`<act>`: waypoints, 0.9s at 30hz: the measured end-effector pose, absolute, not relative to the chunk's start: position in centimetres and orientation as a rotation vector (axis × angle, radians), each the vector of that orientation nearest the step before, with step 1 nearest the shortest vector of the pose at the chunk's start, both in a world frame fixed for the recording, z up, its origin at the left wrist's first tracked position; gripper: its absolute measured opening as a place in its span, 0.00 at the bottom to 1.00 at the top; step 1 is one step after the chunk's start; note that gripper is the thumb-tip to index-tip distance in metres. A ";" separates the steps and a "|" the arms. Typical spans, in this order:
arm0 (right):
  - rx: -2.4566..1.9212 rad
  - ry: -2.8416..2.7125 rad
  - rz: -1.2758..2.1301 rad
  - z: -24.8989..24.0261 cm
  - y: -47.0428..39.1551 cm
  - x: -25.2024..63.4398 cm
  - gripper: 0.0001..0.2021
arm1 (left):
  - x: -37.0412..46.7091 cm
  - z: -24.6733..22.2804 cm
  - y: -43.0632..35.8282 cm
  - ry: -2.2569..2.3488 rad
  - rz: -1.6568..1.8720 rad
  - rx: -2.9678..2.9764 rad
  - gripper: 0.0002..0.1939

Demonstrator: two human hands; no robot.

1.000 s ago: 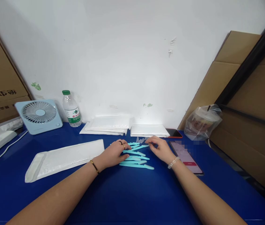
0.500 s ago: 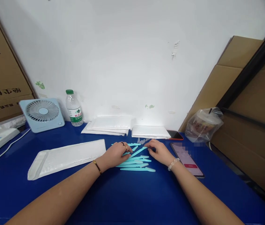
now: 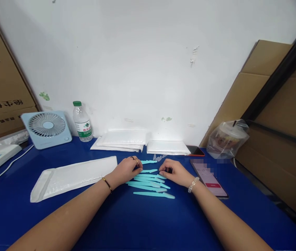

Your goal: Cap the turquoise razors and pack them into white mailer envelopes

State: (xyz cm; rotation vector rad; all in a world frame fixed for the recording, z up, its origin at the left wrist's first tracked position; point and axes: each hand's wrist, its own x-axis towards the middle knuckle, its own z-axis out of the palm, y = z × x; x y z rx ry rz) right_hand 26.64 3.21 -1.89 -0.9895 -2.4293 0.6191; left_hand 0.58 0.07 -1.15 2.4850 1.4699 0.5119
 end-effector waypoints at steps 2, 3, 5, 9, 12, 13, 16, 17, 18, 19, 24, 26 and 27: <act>-0.997 -2.386 0.519 -2.0 3.4 26.4 0.10 | 0.5 -1.5 0.2 1.447 0.586 2.531 0.15; -0.989 -2.383 0.481 -2.2 3.5 26.3 0.13 | 0.5 -1.7 0.2 1.432 0.597 2.556 0.16; -0.959 -2.415 0.445 -2.6 3.8 26.1 0.19 | 0.6 -2.0 0.2 1.381 0.552 2.600 0.19; -0.903 -2.498 0.464 -3.1 4.0 25.6 0.23 | 1.0 -2.2 0.1 1.265 0.476 2.628 0.20; -0.838 -2.497 0.475 -2.8 3.6 25.4 0.18 | 1.3 -1.9 -0.1 1.176 0.480 2.627 0.19; -0.826 -2.494 0.482 -2.6 3.4 25.4 0.16 | 1.4 -1.8 -0.2 1.154 0.485 2.626 0.18; -0.847 -2.461 0.498 -2.2 3.1 25.5 0.13 | 1.6 -1.7 -0.3 1.125 0.518 2.614 0.17; -0.868 -2.444 0.495 -2.2 3.0 25.5 0.14 | 1.6 -1.8 -0.3 1.135 0.540 2.606 0.17; -0.888 -2.432 0.491 -2.2 3.0 25.5 0.16 | 1.6 -1.8 -0.4 1.152 0.561 2.597 0.17; -0.903 -2.434 0.492 -2.3 3.0 25.5 0.17 | 1.7 -1.9 -0.4 1.169 0.577 2.588 0.18; -0.874 -2.509 0.639 -2.6 3.2 25.5 0.16 | 1.6 -2.0 -0.4 1.148 0.531 2.588 0.23; -0.862 -2.488 0.668 -2.5 3.2 25.5 0.15 | 1.5 -1.9 -0.4 1.138 0.517 2.585 0.23; -0.856 -2.481 0.670 -2.4 3.2 25.5 0.15 | 1.5 -1.9 -0.4 1.137 0.516 2.580 0.23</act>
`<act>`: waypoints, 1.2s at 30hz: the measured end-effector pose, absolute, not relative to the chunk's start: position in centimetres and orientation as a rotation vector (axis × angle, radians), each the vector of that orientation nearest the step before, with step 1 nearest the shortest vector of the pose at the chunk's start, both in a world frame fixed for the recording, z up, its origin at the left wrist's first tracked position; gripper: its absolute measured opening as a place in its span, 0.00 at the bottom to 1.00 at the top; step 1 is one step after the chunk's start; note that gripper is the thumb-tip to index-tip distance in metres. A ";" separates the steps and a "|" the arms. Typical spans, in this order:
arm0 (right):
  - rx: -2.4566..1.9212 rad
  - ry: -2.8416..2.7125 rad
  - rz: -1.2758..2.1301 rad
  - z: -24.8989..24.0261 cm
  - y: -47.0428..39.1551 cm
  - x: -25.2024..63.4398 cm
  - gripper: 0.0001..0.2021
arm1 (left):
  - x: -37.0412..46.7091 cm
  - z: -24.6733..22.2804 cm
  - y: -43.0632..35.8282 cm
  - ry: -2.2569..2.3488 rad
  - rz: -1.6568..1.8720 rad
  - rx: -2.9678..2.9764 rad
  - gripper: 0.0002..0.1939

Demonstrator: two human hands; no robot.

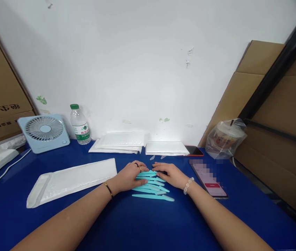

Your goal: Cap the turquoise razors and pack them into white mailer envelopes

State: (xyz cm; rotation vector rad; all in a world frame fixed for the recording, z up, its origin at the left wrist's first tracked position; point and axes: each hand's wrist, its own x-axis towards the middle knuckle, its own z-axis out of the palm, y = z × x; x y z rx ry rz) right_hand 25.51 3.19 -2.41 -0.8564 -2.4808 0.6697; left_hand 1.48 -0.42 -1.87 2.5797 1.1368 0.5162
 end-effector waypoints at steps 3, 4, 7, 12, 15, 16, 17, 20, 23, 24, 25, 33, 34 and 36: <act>-0.842 -2.474 0.660 -2.2 3.1 25.5 0.15 | 1.5 -1.7 -0.5 1.134 0.521 2.560 0.21; -0.841 -2.473 0.659 -2.2 3.1 25.5 0.15 | 1.5 -1.6 -0.5 1.133 0.523 2.554 0.20; -0.833 -2.466 0.658 -2.2 3.2 25.6 0.14 | 1.6 -1.3 -0.6 1.131 0.518 2.544 0.17; -0.817 -2.464 0.648 -2.3 3.2 25.7 0.14 | 1.7 -1.1 -0.6 1.123 0.495 2.552 0.16; -0.817 -2.465 0.647 -2.3 3.2 25.7 0.14 | 1.7 -1.1 -0.6 1.127 0.493 2.564 0.16; -0.819 -2.464 0.648 -2.3 3.2 25.7 0.14 | 1.7 -1.1 -0.6 1.123 0.491 2.570 0.16; -0.822 -2.462 0.650 -2.4 3.2 25.7 0.14 | 1.7 -1.1 -0.6 1.119 0.488 2.575 0.16; -0.821 -2.455 0.653 -2.5 3.3 25.7 0.14 | 1.7 -1.1 -0.6 1.119 0.482 2.582 0.16; -0.815 -2.453 0.646 -2.5 3.3 25.7 0.14 | 1.6 -1.2 -0.6 1.127 0.487 2.575 0.17; -0.812 -2.456 0.643 -2.5 3.3 25.7 0.14 | 1.6 -1.2 -0.6 1.131 0.489 2.572 0.17; -0.809 -2.459 0.640 -2.4 3.2 25.7 0.14 | 1.6 -1.3 -0.6 1.134 0.492 2.569 0.17; -0.827 -2.474 0.614 -2.2 3.1 25.7 0.14 | 1.6 -1.3 -0.6 1.117 0.499 2.564 0.16; -0.826 -2.475 0.615 -2.3 3.1 25.7 0.14 | 1.6 -1.2 -0.6 1.119 0.498 2.564 0.16; -0.819 -2.476 0.616 -2.3 3.1 25.7 0.14 | 1.6 -1.3 -0.6 1.126 0.495 2.564 0.17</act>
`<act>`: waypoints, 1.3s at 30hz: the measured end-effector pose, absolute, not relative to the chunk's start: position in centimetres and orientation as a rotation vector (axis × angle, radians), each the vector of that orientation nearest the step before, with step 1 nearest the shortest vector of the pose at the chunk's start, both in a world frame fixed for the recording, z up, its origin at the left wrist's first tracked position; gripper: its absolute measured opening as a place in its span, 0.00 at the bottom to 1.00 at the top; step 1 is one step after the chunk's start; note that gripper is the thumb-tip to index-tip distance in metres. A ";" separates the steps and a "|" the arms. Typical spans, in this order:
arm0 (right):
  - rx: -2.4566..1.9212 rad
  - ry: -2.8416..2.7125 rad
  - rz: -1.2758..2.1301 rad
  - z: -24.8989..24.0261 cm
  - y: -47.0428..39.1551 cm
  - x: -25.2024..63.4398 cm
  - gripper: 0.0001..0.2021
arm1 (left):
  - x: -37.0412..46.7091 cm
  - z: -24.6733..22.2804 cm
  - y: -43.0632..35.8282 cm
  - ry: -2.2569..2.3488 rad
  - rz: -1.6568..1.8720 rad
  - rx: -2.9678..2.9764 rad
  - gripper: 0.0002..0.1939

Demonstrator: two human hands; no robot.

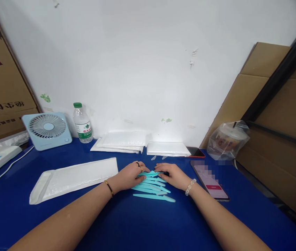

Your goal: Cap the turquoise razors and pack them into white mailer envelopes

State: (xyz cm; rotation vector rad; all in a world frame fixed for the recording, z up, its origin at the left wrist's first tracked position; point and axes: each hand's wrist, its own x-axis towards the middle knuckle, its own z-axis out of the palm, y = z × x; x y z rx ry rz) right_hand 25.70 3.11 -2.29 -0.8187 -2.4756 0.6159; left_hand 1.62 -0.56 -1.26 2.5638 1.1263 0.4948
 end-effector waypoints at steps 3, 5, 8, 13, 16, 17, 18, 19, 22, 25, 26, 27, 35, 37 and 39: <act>-0.813 -2.477 0.619 -2.3 3.2 25.7 0.14 | 1.7 -1.3 -0.6 1.137 0.491 2.565 0.17; -0.817 -2.478 0.618 -2.4 3.2 25.7 0.14 | 1.7 -1.2 -0.6 1.134 0.491 2.568 0.16; -0.822 -2.479 0.622 -2.3 3.1 25.7 0.14 | 1.7 -1.1 -0.6 1.125 0.488 2.574 0.16; -0.826 -2.486 0.643 -2.1 3.1 25.7 0.14 | 1.7 -1.2 -0.6 1.146 0.477 2.569 0.17; -0.826 -2.490 0.642 -2.1 3.1 25.7 0.14 | 1.7 -1.2 -0.6 1.142 0.474 2.568 0.17; -0.826 -2.489 0.639 -2.1 3.1 25.7 0.14 | 1.7 -1.3 -0.6 1.141 0.474 2.568 0.17; -0.824 -2.489 0.637 -2.1 3.1 25.7 0.14 | 1.7 -1.2 -0.6 1.141 0.476 2.569 0.17; -0.823 -2.489 0.637 -2.2 3.1 25.7 0.14 | 1.7 -1.3 -0.6 1.141 0.477 2.570 0.17; -0.823 -2.491 0.645 -2.2 3.1 25.7 0.14 | 1.6 -1.3 -0.6 1.138 0.482 2.572 0.17; -0.828 -2.490 0.651 -2.2 3.1 25.7 0.14 | 1.6 -1.4 -0.6 1.146 0.486 2.567 0.17; -0.830 -2.489 0.650 -2.2 3.1 25.8 0.14 | 1.6 -1.5 -0.6 1.148 0.487 2.565 0.17; -0.832 -2.489 0.649 -2.2 3.1 25.8 0.14 | 1.6 -1.5 -0.6 1.146 0.487 2.564 0.17; -0.835 -2.488 0.644 -2.2 3.1 25.8 0.14 | 1.7 -1.1 -0.7 1.119 0.473 2.576 0.17; -0.831 -2.488 0.646 -2.1 3.1 25.8 0.14 | 1.7 -1.0 -0.7 1.122 0.467 2.585 0.17; -0.830 -2.490 0.647 -2.0 3.0 25.8 0.14 | 1.8 -1.0 -0.7 1.135 0.467 2.584 0.17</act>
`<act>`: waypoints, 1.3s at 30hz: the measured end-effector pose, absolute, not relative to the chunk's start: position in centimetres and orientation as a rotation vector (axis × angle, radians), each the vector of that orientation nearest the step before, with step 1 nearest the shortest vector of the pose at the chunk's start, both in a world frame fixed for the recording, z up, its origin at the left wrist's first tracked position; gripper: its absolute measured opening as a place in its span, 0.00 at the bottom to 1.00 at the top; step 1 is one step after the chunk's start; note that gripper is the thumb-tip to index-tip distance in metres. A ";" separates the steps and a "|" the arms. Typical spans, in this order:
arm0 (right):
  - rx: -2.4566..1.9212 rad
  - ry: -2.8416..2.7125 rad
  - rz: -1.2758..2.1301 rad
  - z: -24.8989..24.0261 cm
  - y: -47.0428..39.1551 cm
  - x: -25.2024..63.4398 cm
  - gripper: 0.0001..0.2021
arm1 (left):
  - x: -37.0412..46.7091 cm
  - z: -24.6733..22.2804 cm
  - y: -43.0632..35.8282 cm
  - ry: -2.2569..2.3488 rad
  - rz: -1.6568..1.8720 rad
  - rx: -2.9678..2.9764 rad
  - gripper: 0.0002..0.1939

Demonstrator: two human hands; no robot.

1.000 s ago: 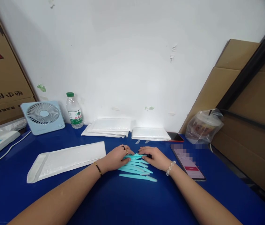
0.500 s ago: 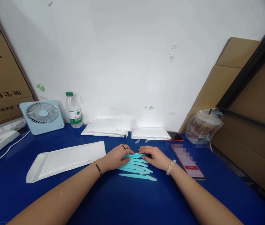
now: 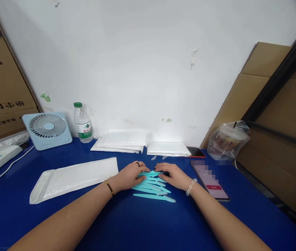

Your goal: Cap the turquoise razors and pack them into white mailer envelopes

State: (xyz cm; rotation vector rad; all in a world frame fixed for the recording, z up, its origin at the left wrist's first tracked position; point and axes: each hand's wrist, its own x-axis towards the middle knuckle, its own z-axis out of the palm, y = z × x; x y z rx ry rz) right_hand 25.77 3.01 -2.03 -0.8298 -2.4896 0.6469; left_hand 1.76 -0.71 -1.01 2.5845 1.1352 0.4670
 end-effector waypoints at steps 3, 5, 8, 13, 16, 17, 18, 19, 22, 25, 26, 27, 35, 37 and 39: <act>-0.837 -2.490 0.643 -2.0 3.0 25.8 0.14 | 1.8 -1.0 -0.7 1.141 0.466 2.580 0.17; -0.839 -2.488 0.644 -2.1 3.0 25.8 0.14 | 1.8 -1.0 -0.7 1.133 0.463 2.578 0.17; -0.832 -2.489 0.644 -2.1 3.1 25.7 0.14 | 1.7 -1.0 -0.7 1.125 0.468 2.569 0.17; -0.819 -2.496 0.645 -1.9 3.0 25.7 0.14 | 1.6 -1.2 -0.7 1.136 0.501 2.545 0.16; -0.819 -2.491 0.654 -1.8 3.0 25.6 0.14 | 1.6 -1.1 -0.8 1.133 0.492 2.549 0.17; -0.821 -2.490 0.657 -1.8 2.9 25.6 0.14 | 1.6 -1.1 -0.8 1.135 0.493 2.550 0.16; -0.823 -2.490 0.657 -1.8 2.9 25.6 0.14 | 1.7 -1.1 -0.8 1.136 0.495 2.551 0.16; -0.826 -2.490 0.656 -1.8 2.9 25.6 0.14 | 1.7 -1.0 -0.8 1.135 0.496 2.551 0.16; -0.827 -2.489 0.648 -1.8 2.9 25.6 0.14 | 1.7 -1.0 -0.8 1.122 0.494 2.551 0.16; -0.828 -2.490 0.653 -1.7 2.9 25.6 0.14 | 1.7 -0.9 -0.8 1.111 0.492 2.555 0.16; -0.831 -2.490 0.655 -1.7 2.9 25.6 0.14 | 1.7 -0.9 -0.8 1.111 0.493 2.555 0.16; -0.833 -2.491 0.656 -1.7 2.9 25.6 0.14 | 1.7 -0.9 -0.8 1.113 0.493 2.553 0.16; -0.829 -2.494 0.652 -1.9 2.9 25.7 0.14 | 1.7 -0.9 -0.8 1.121 0.493 2.554 0.16; -0.827 -2.496 0.653 -1.8 2.9 25.7 0.14 | 1.7 -0.9 -0.8 1.119 0.491 2.554 0.16; -0.829 -2.498 0.655 -1.8 2.9 25.7 0.14 | 1.7 -0.9 -0.8 1.122 0.484 2.554 0.16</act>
